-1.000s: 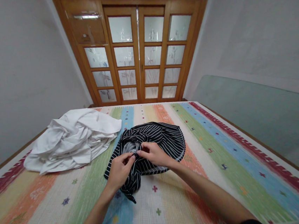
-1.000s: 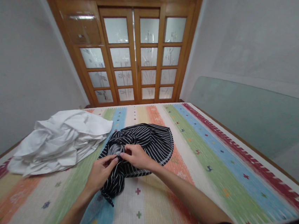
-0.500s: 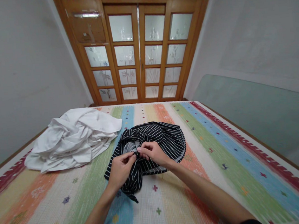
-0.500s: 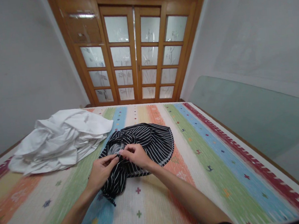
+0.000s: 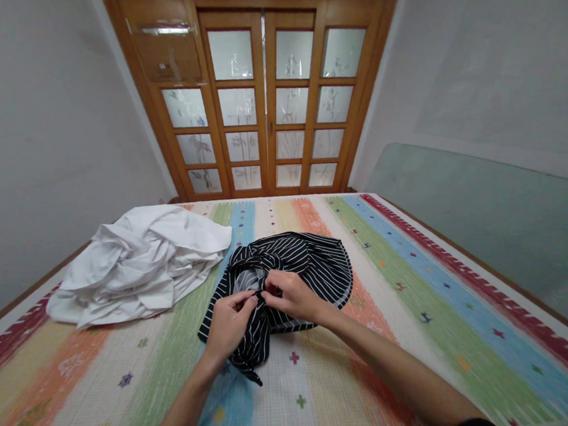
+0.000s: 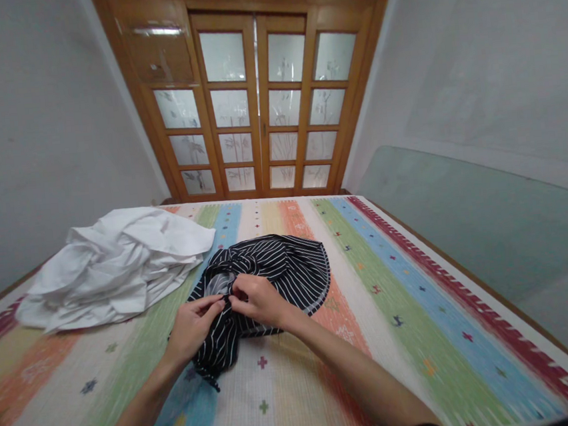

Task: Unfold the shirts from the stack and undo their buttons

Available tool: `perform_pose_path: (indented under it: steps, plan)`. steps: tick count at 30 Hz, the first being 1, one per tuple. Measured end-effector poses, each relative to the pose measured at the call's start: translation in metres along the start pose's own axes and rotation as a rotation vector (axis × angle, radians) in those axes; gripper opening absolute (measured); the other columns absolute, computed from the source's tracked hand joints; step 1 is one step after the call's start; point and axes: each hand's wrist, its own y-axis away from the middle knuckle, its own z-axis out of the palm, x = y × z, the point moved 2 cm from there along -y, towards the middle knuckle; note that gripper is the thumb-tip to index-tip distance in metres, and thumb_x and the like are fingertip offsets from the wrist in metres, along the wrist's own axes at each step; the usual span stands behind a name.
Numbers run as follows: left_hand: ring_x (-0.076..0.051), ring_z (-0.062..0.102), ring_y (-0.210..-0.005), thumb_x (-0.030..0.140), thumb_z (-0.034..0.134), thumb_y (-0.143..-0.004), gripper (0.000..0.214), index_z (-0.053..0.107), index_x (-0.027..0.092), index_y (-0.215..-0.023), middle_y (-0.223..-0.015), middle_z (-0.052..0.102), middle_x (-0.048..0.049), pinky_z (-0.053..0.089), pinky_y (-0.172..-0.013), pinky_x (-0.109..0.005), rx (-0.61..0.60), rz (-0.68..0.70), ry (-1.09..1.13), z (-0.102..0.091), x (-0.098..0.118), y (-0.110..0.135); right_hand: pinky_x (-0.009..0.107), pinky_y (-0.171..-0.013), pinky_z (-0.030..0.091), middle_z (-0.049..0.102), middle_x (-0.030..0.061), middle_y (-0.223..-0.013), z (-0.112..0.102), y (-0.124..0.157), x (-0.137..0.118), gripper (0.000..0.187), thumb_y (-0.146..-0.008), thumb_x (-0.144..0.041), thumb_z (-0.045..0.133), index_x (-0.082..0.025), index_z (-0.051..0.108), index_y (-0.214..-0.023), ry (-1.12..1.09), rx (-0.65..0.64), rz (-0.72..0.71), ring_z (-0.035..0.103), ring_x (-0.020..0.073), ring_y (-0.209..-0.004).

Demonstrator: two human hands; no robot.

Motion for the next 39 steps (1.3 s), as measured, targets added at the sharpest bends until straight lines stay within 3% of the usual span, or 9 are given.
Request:
perform_pose_path:
  steps: [6, 10, 13, 17, 21, 24, 27, 32, 39]
  plan:
    - [-0.019, 0.064, -0.064, 0.035, 0.062, -0.073, 0.023, 0.077, 0.020, -0.083, -0.072, 0.074, -0.0023, 0.049, -0.062, -0.028, -0.257, 0.022, -0.096, -0.007, 0.002, 0.008, 0.028, -0.067, 0.039, 0.054, 0.0032, -0.072, -0.027, -0.006, 0.024, 0.013, -0.084, -0.018, 0.049, -0.021, 0.049, -0.071, 0.274, 0.160, 0.043, 0.050, 0.0169, -0.068]
    - [-0.018, 0.062, -0.069, 0.042, 0.065, -0.073, 0.027, 0.076, 0.020, -0.085, -0.076, 0.073, -0.0022, 0.048, -0.063, -0.027, -0.157, 0.012, -0.036, -0.029, 0.003, 0.007, 0.028, -0.064, 0.040, 0.055, 0.0011, -0.065, -0.058, -0.008, 0.037, 0.016, -0.083, -0.027, 0.052, -0.021, 0.052, -0.068, 0.173, 0.479, 0.261, 0.051, 0.0157, -0.062]
    - [-0.020, 0.062, -0.078, 0.046, 0.066, -0.073, 0.033, 0.073, 0.018, -0.088, -0.083, 0.072, -0.0040, 0.048, -0.070, -0.027, -0.053, -0.005, 0.045, -0.041, 0.008, 0.005, 0.029, -0.053, 0.042, 0.052, -0.0011, -0.052, -0.059, -0.007, 0.042, 0.030, -0.086, -0.042, 0.050, -0.021, 0.053, -0.065, -0.157, 0.661, 0.483, 0.050, 0.0153, -0.048]
    - [-0.018, 0.060, -0.083, 0.046, 0.061, -0.080, 0.030, 0.068, 0.018, -0.090, -0.087, 0.068, -0.0023, 0.046, -0.077, -0.026, -0.085, 0.056, 0.113, -0.038, 0.020, 0.005, 0.030, -0.055, 0.049, 0.062, 0.0032, -0.060, -0.031, -0.006, 0.034, 0.041, -0.085, -0.055, 0.050, -0.019, 0.061, -0.068, -0.548, 0.433, 0.495, 0.058, 0.0171, -0.055]
    - [-0.018, 0.059, -0.091, 0.042, 0.055, -0.085, 0.026, 0.064, 0.020, -0.094, -0.093, 0.067, -0.0007, 0.044, -0.084, -0.026, -0.110, 0.030, 0.172, -0.027, 0.019, 0.009, 0.035, -0.079, 0.048, 0.067, 0.0043, -0.071, -0.011, 0.000, 0.016, 0.037, -0.085, -0.049, 0.057, -0.021, 0.066, -0.062, -0.411, 0.145, 0.248, 0.062, 0.0193, -0.076]
    - [-0.018, 0.059, -0.090, 0.042, 0.053, -0.086, 0.026, 0.062, 0.020, -0.097, -0.093, 0.066, -0.0001, 0.043, -0.081, -0.025, -0.070, -0.038, 0.254, -0.024, 0.011, 0.013, 0.032, -0.072, 0.046, 0.064, 0.0031, -0.066, -0.005, 0.005, 0.008, 0.029, -0.083, -0.039, 0.063, -0.021, 0.065, -0.059, -0.222, 0.119, 0.142, 0.058, 0.0172, -0.068]
    - [-0.018, 0.060, -0.089, 0.039, 0.053, -0.084, 0.024, 0.061, 0.019, -0.094, -0.093, 0.066, -0.0004, 0.043, -0.079, -0.025, -0.045, -0.053, 0.327, -0.024, 0.006, 0.015, 0.027, -0.062, 0.043, 0.064, 0.0017, -0.064, 0.001, 0.007, 0.006, 0.020, -0.083, -0.030, 0.062, -0.019, 0.069, -0.068, -0.138, 0.090, 0.176, 0.055, 0.0136, -0.059]
    - [-0.020, 0.059, -0.087, 0.039, 0.052, -0.082, 0.026, 0.063, 0.017, -0.093, -0.090, 0.067, -0.0024, 0.044, -0.080, -0.027, -0.034, -0.034, 0.292, -0.027, 0.009, 0.017, 0.022, -0.055, 0.041, 0.066, 0.0003, -0.067, 0.007, 0.005, 0.008, 0.013, -0.079, -0.029, 0.067, -0.017, 0.072, -0.080, -0.216, 0.055, 0.236, 0.054, 0.0103, -0.055]
    - [-0.020, 0.058, -0.088, 0.039, 0.046, -0.084, 0.026, 0.062, 0.018, -0.087, -0.089, 0.066, -0.0024, 0.043, -0.082, -0.028, -0.085, 0.029, 0.109, -0.034, 0.008, 0.016, 0.021, -0.057, 0.039, 0.063, -0.0007, -0.065, 0.004, 0.004, 0.008, 0.016, -0.083, -0.027, 0.061, -0.016, 0.066, -0.074, -0.287, 0.054, 0.267, 0.053, 0.0107, -0.058]
